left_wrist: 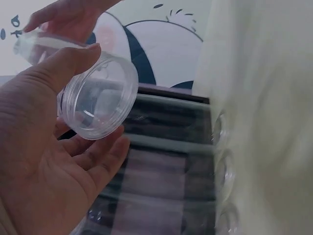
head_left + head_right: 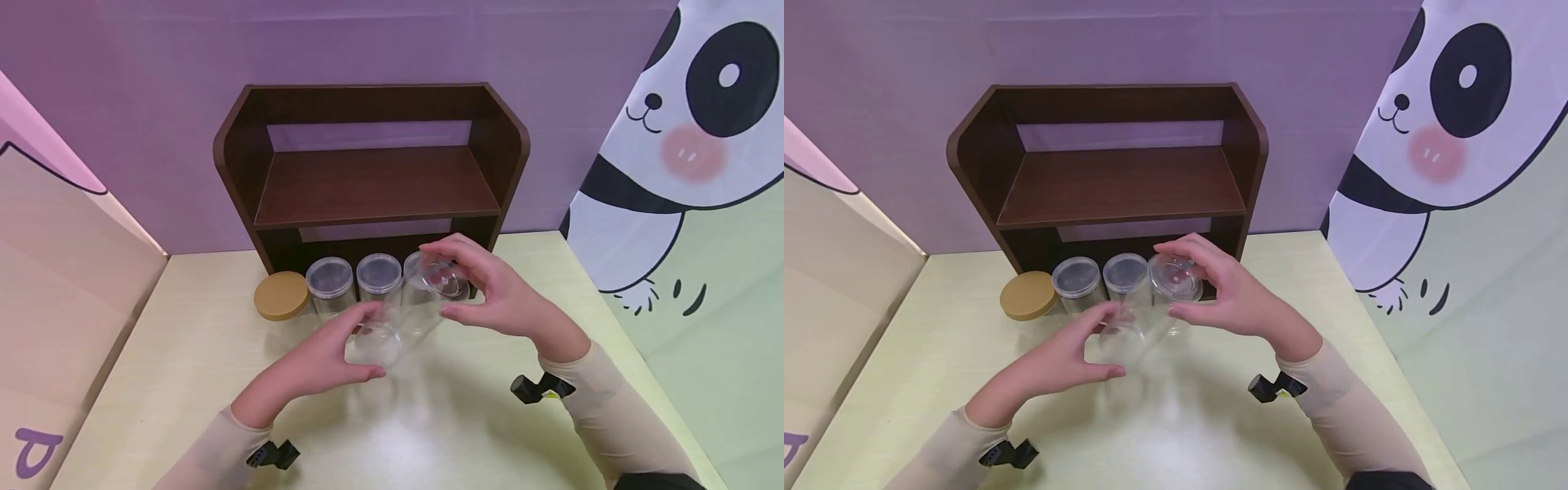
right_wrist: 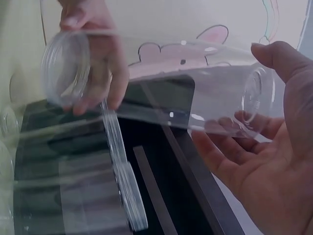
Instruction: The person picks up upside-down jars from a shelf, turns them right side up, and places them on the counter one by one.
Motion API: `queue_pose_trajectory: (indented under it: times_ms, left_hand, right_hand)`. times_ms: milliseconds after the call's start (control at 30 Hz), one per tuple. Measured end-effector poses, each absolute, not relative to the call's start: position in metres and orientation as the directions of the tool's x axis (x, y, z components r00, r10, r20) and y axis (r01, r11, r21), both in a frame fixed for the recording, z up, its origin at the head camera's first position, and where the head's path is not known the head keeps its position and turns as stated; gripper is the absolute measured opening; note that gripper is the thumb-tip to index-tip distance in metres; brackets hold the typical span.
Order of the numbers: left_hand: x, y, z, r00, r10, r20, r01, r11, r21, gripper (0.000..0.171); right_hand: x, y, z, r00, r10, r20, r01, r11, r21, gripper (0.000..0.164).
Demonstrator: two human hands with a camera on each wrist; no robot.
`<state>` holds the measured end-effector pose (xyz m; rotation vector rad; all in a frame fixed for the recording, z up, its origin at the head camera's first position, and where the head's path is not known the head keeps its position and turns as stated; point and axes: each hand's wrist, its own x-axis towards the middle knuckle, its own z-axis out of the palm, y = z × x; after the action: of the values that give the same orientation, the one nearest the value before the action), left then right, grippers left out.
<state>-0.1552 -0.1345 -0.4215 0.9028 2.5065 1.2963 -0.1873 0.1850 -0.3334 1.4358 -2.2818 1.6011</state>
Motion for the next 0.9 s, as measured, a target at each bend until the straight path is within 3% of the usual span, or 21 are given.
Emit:
queue_pose_trajectory:
  times_ms: [600, 900]
  left_hand:
    - [-0.156, -0.185, -0.378, -0.818, 0.547, 0.177, 0.491, 0.504, 0.711, 0.079]
    - [-0.162, -0.198, -0.369, -0.783, 0.508, 0.359, 0.581, 0.39, 0.715, 0.076]
  right_hand:
    - [-0.196, 0.206, -0.344, -0.572, -0.706, 0.417, -0.642, 0.069, -0.764, 0.075]
    - [-0.196, 0.202, -0.355, -0.601, -0.686, 0.411, -0.63, 0.089, -0.772, 0.072]
